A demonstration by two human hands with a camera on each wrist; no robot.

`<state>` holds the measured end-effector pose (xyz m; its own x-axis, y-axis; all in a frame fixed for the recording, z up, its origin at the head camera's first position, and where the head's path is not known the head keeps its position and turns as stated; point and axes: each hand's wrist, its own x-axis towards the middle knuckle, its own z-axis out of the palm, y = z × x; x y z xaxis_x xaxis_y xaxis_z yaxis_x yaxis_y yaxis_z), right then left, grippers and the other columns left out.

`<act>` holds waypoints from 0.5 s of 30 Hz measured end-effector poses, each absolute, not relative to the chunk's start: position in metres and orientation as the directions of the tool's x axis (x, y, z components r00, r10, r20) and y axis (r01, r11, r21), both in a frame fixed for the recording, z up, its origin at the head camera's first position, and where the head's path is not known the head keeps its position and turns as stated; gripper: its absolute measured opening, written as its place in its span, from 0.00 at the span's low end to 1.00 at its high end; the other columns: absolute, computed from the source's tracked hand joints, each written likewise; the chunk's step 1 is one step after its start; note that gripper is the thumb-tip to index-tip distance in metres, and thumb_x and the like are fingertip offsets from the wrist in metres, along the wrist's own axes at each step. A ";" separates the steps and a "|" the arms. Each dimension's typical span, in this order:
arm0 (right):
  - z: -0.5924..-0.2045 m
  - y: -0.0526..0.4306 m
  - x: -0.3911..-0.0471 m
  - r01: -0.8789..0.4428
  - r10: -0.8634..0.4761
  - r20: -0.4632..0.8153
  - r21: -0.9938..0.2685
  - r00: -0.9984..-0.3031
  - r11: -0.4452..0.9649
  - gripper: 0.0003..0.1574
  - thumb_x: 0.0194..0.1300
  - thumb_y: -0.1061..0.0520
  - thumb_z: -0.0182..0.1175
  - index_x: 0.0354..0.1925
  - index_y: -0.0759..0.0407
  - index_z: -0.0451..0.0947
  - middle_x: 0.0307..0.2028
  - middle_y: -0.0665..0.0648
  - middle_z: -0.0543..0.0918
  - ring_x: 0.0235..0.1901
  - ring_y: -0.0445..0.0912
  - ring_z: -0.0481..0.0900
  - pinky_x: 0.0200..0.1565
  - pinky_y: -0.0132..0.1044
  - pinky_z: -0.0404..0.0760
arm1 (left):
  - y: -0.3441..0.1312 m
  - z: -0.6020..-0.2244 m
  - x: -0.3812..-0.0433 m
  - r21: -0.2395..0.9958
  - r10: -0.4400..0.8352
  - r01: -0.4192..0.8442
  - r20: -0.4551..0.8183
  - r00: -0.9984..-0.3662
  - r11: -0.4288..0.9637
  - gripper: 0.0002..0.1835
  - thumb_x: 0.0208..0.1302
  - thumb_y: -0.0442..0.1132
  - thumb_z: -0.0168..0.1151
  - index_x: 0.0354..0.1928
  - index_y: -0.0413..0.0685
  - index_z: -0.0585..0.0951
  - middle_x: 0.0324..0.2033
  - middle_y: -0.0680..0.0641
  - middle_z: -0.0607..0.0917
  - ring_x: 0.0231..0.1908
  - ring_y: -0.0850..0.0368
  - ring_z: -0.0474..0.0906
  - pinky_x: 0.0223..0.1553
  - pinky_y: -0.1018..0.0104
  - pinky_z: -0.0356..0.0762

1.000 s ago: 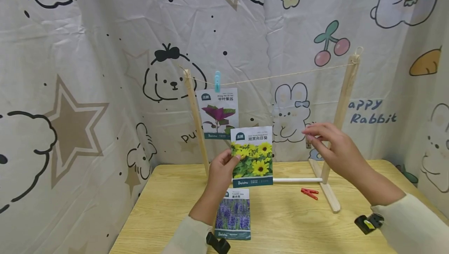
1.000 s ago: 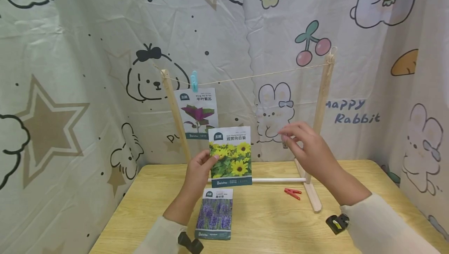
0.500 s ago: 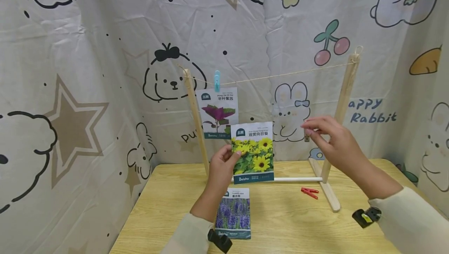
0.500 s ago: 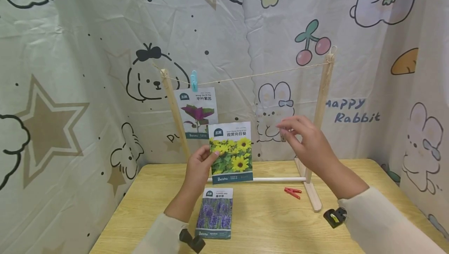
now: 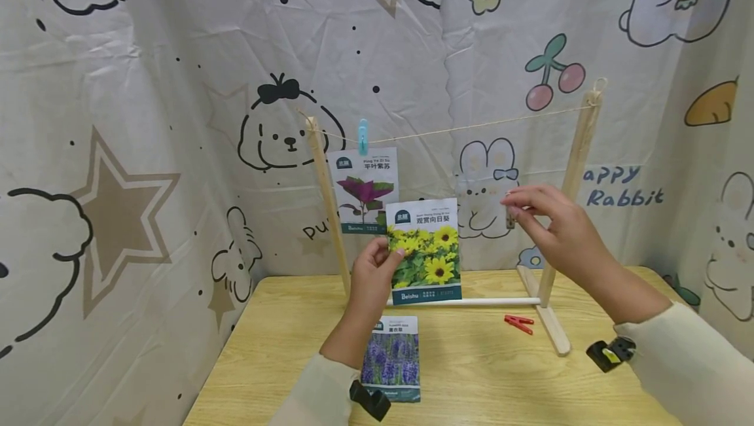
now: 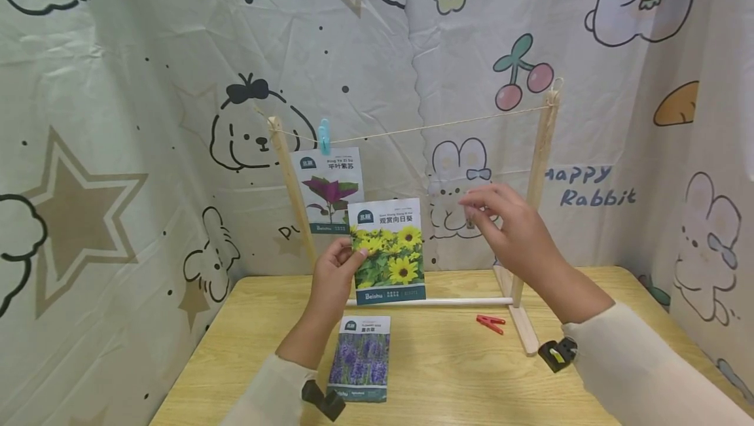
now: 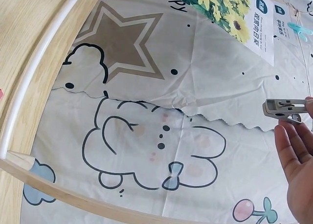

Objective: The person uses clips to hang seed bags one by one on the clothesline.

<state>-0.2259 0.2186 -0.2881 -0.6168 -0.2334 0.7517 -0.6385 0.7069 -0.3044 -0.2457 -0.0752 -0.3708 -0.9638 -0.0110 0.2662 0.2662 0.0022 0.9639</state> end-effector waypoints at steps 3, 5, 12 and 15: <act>-0.284 0.217 -0.227 -0.651 -0.241 0.760 -0.294 -0.604 0.700 0.14 0.68 0.68 0.62 0.49 0.58 0.83 0.51 0.54 0.82 0.50 0.35 0.74 0.51 0.08 0.66 | -0.075 -0.369 -0.246 0.964 -0.004 0.266 0.266 -0.964 -0.009 0.14 0.72 0.41 0.63 0.52 0.43 0.76 0.26 0.53 0.66 0.22 0.59 0.54 0.30 0.67 0.62; -0.281 0.216 -0.228 -0.658 -0.245 0.766 -0.289 -0.595 0.695 0.14 0.68 0.69 0.62 0.50 0.58 0.83 0.52 0.54 0.82 0.51 0.34 0.74 0.52 0.09 0.66 | -0.075 -0.368 -0.246 0.964 -0.004 0.266 0.265 -0.964 -0.008 0.13 0.71 0.41 0.63 0.52 0.44 0.76 0.24 0.53 0.65 0.20 0.59 0.52 0.27 0.67 0.60; -0.273 0.213 -0.231 -0.672 -0.241 0.780 -0.287 -0.578 0.682 0.13 0.69 0.68 0.61 0.50 0.58 0.83 0.53 0.54 0.82 0.51 0.31 0.73 0.52 0.10 0.68 | -0.073 -0.364 -0.245 0.960 -0.017 0.278 0.278 -0.960 0.001 0.13 0.72 0.41 0.62 0.52 0.44 0.76 0.25 0.53 0.67 0.20 0.60 0.53 0.27 0.68 0.60; -0.270 0.212 -0.233 -0.677 -0.237 0.784 -0.289 -0.573 0.677 0.13 0.70 0.68 0.60 0.50 0.59 0.82 0.53 0.55 0.82 0.52 0.29 0.72 0.53 0.10 0.68 | -0.073 -0.363 -0.245 0.959 -0.023 0.283 0.283 -0.959 0.006 0.12 0.72 0.40 0.62 0.52 0.44 0.76 0.25 0.53 0.67 0.20 0.60 0.53 0.27 0.69 0.60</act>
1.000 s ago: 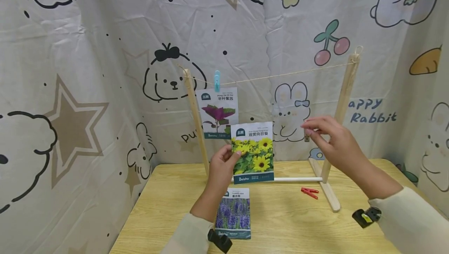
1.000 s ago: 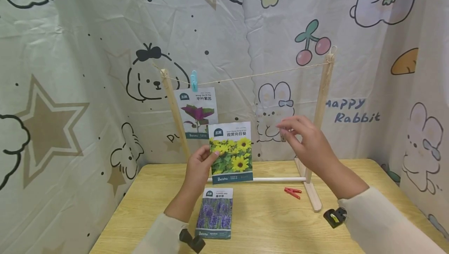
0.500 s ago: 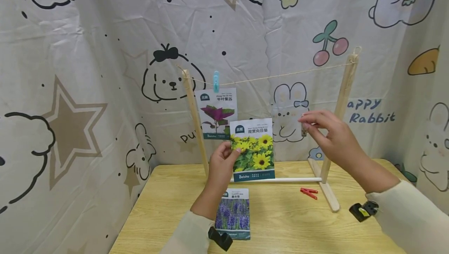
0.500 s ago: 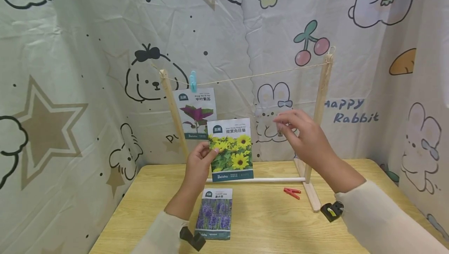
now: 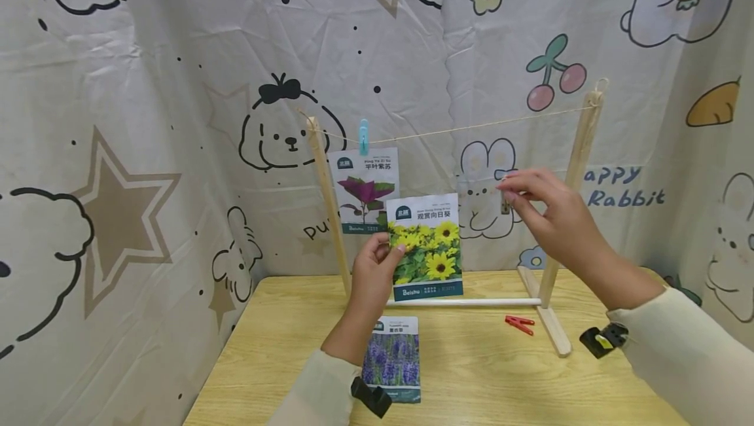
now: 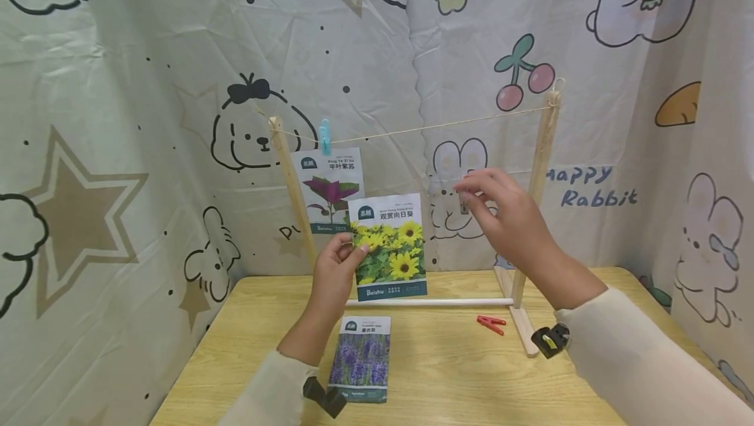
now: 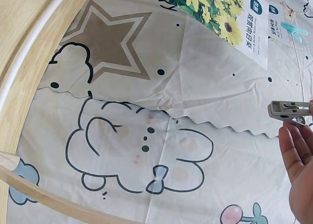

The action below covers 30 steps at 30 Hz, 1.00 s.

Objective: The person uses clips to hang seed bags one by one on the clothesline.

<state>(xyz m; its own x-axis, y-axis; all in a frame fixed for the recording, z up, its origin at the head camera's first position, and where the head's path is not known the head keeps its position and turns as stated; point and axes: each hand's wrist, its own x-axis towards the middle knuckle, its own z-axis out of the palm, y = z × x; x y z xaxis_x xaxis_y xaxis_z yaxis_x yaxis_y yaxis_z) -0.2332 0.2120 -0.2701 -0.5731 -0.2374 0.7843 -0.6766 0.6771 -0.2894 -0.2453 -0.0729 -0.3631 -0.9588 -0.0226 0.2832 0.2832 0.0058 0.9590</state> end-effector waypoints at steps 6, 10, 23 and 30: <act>-0.266 0.210 -0.236 -0.675 -0.231 0.787 -0.292 -0.572 0.677 0.12 0.71 0.66 0.59 0.50 0.59 0.82 0.54 0.55 0.82 0.52 0.31 0.72 0.53 0.10 0.67 | -0.072 -0.361 -0.248 0.957 -0.036 0.291 0.291 -0.956 0.012 0.12 0.72 0.39 0.62 0.53 0.44 0.76 0.27 0.54 0.70 0.24 0.60 0.57 0.33 0.67 0.64; -0.265 0.207 -0.237 -0.674 -0.227 0.785 -0.299 -0.576 0.676 0.12 0.71 0.66 0.59 0.51 0.58 0.82 0.54 0.55 0.81 0.52 0.34 0.74 0.53 0.10 0.67 | -0.071 -0.359 -0.249 0.957 -0.033 0.289 0.289 -0.957 0.015 0.13 0.72 0.40 0.62 0.54 0.45 0.76 0.32 0.54 0.76 0.26 0.59 0.59 0.36 0.66 0.66; -0.258 0.199 -0.240 -0.673 -0.209 0.782 -0.327 -0.586 0.664 0.12 0.74 0.64 0.57 0.52 0.58 0.82 0.54 0.55 0.81 0.52 0.44 0.76 0.53 0.12 0.66 | -0.066 -0.351 -0.252 0.956 -0.037 0.292 0.293 -0.956 0.031 0.14 0.73 0.42 0.61 0.55 0.45 0.76 0.33 0.52 0.75 0.28 0.60 0.63 0.33 0.69 0.67; -0.251 0.197 -0.244 -0.670 -0.200 0.789 -0.323 -0.580 0.668 0.12 0.74 0.63 0.56 0.52 0.58 0.82 0.54 0.54 0.81 0.50 0.40 0.76 0.54 0.12 0.67 | -0.064 -0.346 -0.254 0.949 -0.021 0.314 0.315 -0.949 0.038 0.13 0.73 0.42 0.61 0.54 0.45 0.75 0.28 0.52 0.66 0.22 0.59 0.54 0.28 0.69 0.61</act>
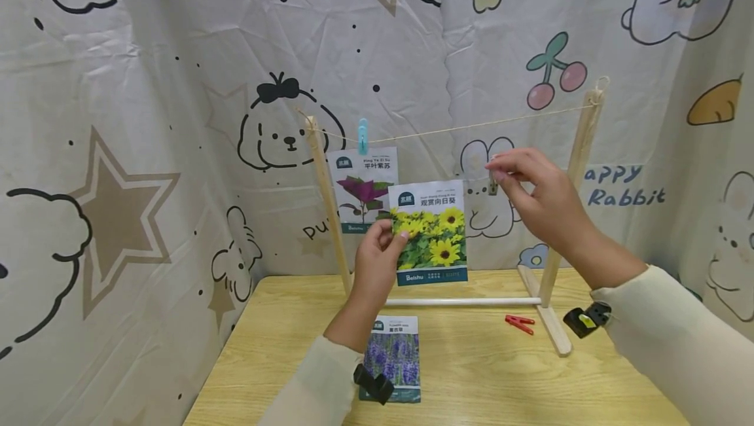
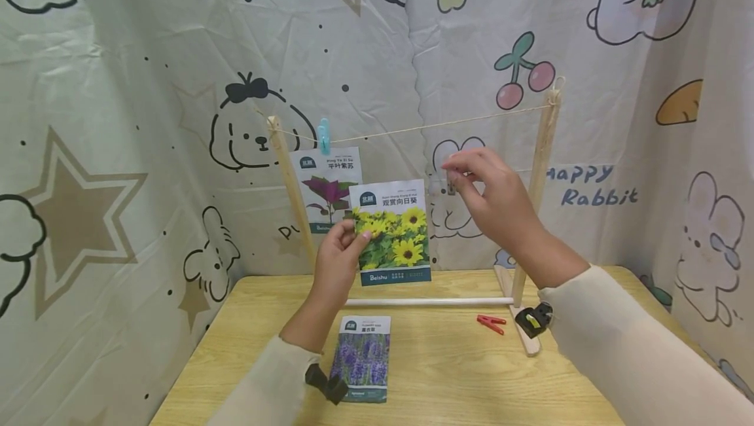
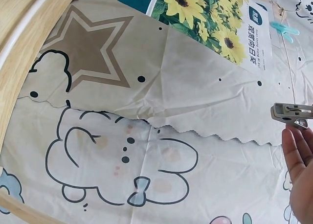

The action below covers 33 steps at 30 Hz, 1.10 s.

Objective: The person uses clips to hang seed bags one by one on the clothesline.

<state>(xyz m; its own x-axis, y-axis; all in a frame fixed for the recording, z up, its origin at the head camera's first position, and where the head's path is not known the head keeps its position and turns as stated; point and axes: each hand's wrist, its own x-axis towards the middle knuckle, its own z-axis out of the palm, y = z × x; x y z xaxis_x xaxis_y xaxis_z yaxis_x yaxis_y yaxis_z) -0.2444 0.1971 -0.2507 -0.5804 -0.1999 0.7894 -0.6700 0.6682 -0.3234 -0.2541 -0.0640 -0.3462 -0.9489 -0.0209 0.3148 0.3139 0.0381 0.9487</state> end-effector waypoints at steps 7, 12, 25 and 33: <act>-0.242 0.195 -0.246 -0.673 -0.194 0.797 -0.321 -0.572 0.666 0.13 0.75 0.62 0.56 0.53 0.58 0.81 0.54 0.54 0.81 0.51 0.40 0.76 0.53 0.12 0.68 | -0.061 -0.338 -0.255 0.944 -0.023 0.327 0.328 -0.944 0.046 0.12 0.73 0.41 0.61 0.52 0.45 0.75 0.27 0.52 0.64 0.23 0.59 0.53 0.28 0.69 0.59; -0.236 0.192 -0.248 -0.679 -0.196 0.802 -0.317 -0.565 0.662 0.13 0.75 0.61 0.56 0.53 0.58 0.82 0.54 0.54 0.82 0.50 0.40 0.76 0.53 0.13 0.68 | -0.059 -0.335 -0.257 0.943 -0.024 0.330 0.331 -0.943 0.050 0.11 0.72 0.41 0.61 0.50 0.44 0.76 0.25 0.52 0.65 0.24 0.58 0.56 0.29 0.68 0.62; -0.225 0.186 -0.256 -0.669 -0.188 0.787 -0.342 -0.588 0.660 0.13 0.76 0.58 0.55 0.53 0.59 0.81 0.55 0.55 0.81 0.53 0.43 0.77 0.54 0.12 0.67 | -0.062 -0.328 -0.259 0.944 -0.004 0.327 0.328 -0.945 0.047 0.09 0.74 0.40 0.59 0.50 0.44 0.76 0.23 0.54 0.63 0.20 0.59 0.54 0.27 0.68 0.60; -0.216 0.181 -0.261 -0.668 -0.193 0.781 -0.345 -0.594 0.660 0.13 0.76 0.58 0.55 0.53 0.59 0.81 0.57 0.55 0.80 0.56 0.45 0.77 0.55 0.12 0.68 | -0.059 -0.325 -0.263 0.944 -0.015 0.326 0.328 -0.945 0.054 0.08 0.73 0.40 0.59 0.50 0.47 0.78 0.24 0.53 0.69 0.21 0.58 0.59 0.27 0.68 0.63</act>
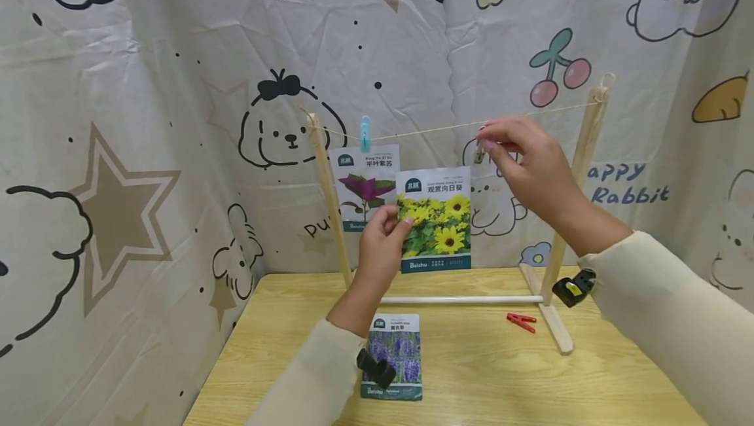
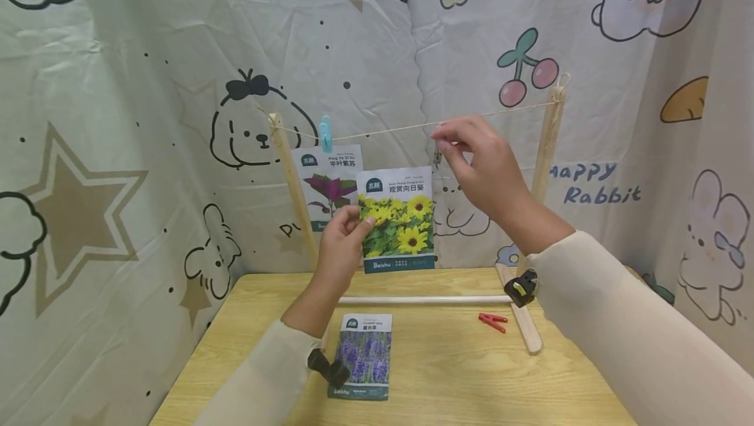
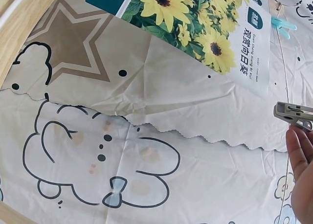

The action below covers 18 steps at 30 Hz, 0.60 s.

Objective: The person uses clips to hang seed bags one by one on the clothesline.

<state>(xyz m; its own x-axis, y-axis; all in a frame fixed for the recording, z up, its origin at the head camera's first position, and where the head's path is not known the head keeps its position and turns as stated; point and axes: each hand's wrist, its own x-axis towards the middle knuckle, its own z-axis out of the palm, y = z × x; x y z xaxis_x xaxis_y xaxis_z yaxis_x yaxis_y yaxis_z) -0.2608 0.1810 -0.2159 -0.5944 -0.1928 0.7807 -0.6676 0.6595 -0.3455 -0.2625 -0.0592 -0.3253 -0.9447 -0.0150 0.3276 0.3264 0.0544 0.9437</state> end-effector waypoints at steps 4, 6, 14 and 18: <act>-0.211 0.178 -0.262 -0.670 -0.195 0.783 -0.340 -0.590 0.660 0.13 0.76 0.58 0.55 0.53 0.59 0.81 0.56 0.55 0.80 0.56 0.46 0.77 0.56 0.14 0.69 | -0.058 -0.323 -0.264 0.943 -0.021 0.325 0.327 -0.945 0.070 0.09 0.73 0.40 0.59 0.51 0.47 0.78 0.25 0.53 0.68 0.21 0.58 0.57 0.27 0.68 0.62; -0.209 0.177 -0.262 -0.666 -0.193 0.785 -0.336 -0.589 0.666 0.13 0.76 0.58 0.55 0.53 0.58 0.81 0.56 0.55 0.80 0.56 0.46 0.77 0.58 0.18 0.73 | -0.058 -0.321 -0.265 0.942 -0.021 0.326 0.329 -0.944 0.080 0.10 0.73 0.41 0.59 0.52 0.48 0.78 0.25 0.53 0.67 0.21 0.58 0.57 0.26 0.69 0.61; -0.196 0.172 -0.267 -0.677 -0.201 0.800 -0.312 -0.566 0.667 0.13 0.76 0.57 0.55 0.53 0.58 0.81 0.53 0.55 0.81 0.54 0.47 0.78 0.59 0.28 0.77 | -0.058 -0.317 -0.268 0.936 -0.023 0.341 0.344 -0.939 0.089 0.10 0.73 0.41 0.59 0.52 0.47 0.78 0.24 0.53 0.67 0.20 0.58 0.57 0.26 0.68 0.62; -0.191 0.170 -0.270 -0.677 -0.204 0.804 -0.300 -0.559 0.672 0.13 0.76 0.58 0.56 0.52 0.60 0.82 0.52 0.56 0.81 0.53 0.46 0.78 0.59 0.31 0.79 | -0.058 -0.315 -0.268 0.937 -0.021 0.340 0.342 -0.939 0.083 0.13 0.74 0.42 0.58 0.56 0.46 0.77 0.24 0.53 0.67 0.20 0.59 0.56 0.27 0.67 0.62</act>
